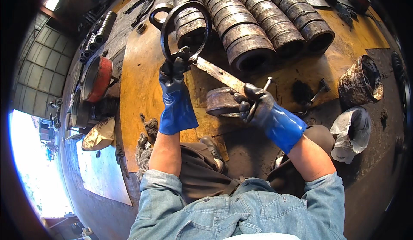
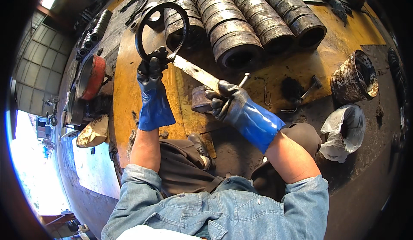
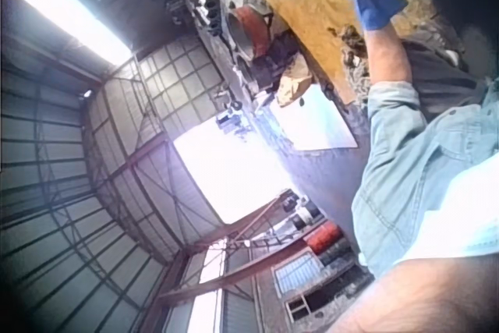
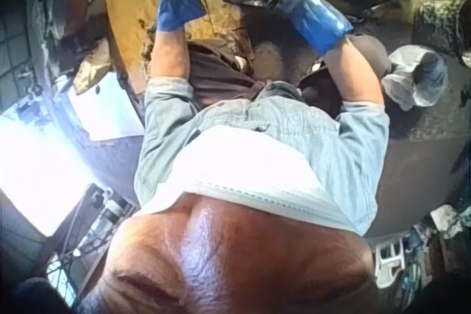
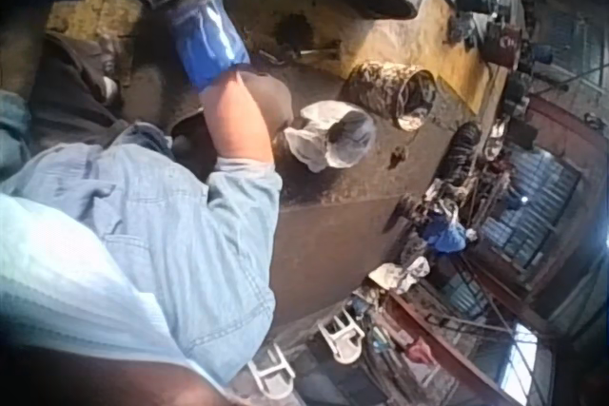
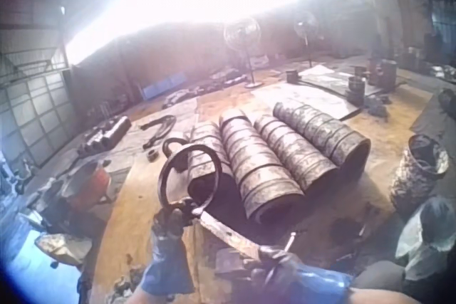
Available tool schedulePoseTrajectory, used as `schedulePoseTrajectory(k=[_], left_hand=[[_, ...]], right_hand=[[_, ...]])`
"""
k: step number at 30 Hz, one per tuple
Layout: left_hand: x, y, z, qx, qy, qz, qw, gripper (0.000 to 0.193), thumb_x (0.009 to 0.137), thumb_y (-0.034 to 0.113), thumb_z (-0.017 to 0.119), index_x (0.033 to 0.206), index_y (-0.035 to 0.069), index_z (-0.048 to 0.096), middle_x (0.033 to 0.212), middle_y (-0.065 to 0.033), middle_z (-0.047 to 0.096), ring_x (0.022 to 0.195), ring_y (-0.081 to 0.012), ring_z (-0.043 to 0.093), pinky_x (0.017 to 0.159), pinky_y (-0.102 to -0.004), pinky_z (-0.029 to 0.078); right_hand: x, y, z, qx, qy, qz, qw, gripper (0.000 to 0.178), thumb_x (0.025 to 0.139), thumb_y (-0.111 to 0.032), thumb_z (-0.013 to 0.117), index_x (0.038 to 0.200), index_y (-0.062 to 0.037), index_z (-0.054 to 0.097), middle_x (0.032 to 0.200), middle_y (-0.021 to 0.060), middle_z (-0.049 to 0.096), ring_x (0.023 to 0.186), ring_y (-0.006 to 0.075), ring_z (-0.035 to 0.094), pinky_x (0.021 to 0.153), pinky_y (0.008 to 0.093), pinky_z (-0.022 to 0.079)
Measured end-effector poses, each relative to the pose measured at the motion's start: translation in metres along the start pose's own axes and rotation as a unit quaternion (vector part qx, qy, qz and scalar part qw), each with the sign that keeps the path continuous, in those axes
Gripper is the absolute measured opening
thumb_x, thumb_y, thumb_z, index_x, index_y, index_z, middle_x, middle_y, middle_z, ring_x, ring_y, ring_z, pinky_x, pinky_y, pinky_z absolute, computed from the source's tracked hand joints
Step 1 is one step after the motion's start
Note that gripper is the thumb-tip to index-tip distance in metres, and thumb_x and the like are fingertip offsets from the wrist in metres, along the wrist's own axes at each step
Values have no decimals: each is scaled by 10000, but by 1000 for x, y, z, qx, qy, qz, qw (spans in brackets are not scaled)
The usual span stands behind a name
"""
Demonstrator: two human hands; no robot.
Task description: The person uses a hammer and a flat tool to remove material from metal rings while sitting on the floor, and subsequently handles a large circular frame and a smaller metal cylinder.
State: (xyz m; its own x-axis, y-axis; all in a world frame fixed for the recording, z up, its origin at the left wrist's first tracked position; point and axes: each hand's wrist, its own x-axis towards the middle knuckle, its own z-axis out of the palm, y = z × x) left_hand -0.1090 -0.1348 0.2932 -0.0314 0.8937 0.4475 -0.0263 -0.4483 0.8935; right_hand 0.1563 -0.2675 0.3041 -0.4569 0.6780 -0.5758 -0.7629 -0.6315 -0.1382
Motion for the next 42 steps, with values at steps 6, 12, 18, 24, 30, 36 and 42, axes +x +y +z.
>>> schedulePoseTrajectory(k=[6,12,18,24,30,36,42], left_hand=[[7,6,-6,-51,-35,15,998,325,1009,237,589,1168,-38,657,1061,-117,712,815,-143,668,663,-230,522],[-3,28,8,11,-41,56,998,341,992,265,609,1186,-13,653,1118,-145,709,860,-182,691,693,-271,550],[-8,35,7,36,-55,53,996,320,995,245,605,1181,-10,659,1113,-134,712,853,-174,686,694,-272,544],[-14,36,8,43,-61,42,996,299,997,224,600,1177,-6,666,1107,-122,716,846,-166,680,696,-273,539],[-15,37,11,39,-55,32,997,280,999,203,596,1172,-3,672,1102,-110,719,839,-158,675,698,-274,533],[-13,37,11,29,-46,24,998,262,1001,183,591,1168,0,679,1097,-99,722,832,-150,669,699,-275,527],[-12,38,17,40,-55,13,998,252,995,173,601,1157,2,687,1089,-88,725,842,-147,667,706,-276,521]], right_hand=[[-10,7,7,-1,-46,-26,999,337,1024,-342,448,1186,-63,543,853,112,668,522,150,569,399,288,448],[1,-25,-7,45,5,-82,996,302,969,-354,600,1216,-186,563,899,140,698,565,163,589,484,293,498],[-15,-50,-7,-290,10,-300,909,382,980,-366,595,1174,-38,626,859,167,720,567,176,649,467,304,509],[-13,-59,-2,-492,52,-492,716,255,1012,-238,573,1073,-14,677,860,77,731,734,118,673,655,289,562],[-21,-47,3,-487,5,-549,680,248,1028,-211,551,1108,1,653,871,92,722,712,126,659,651,259,543],[-11,-36,-2,-178,-32,-216,960,290,1005,-319,544,1175,-87,586,881,177,716,556,207,636,472,329,518],[12,-45,-10,-71,32,-59,995,135,1038,-330,424,1063,-287,550,934,152,702,517,172,538,445,329,383]])
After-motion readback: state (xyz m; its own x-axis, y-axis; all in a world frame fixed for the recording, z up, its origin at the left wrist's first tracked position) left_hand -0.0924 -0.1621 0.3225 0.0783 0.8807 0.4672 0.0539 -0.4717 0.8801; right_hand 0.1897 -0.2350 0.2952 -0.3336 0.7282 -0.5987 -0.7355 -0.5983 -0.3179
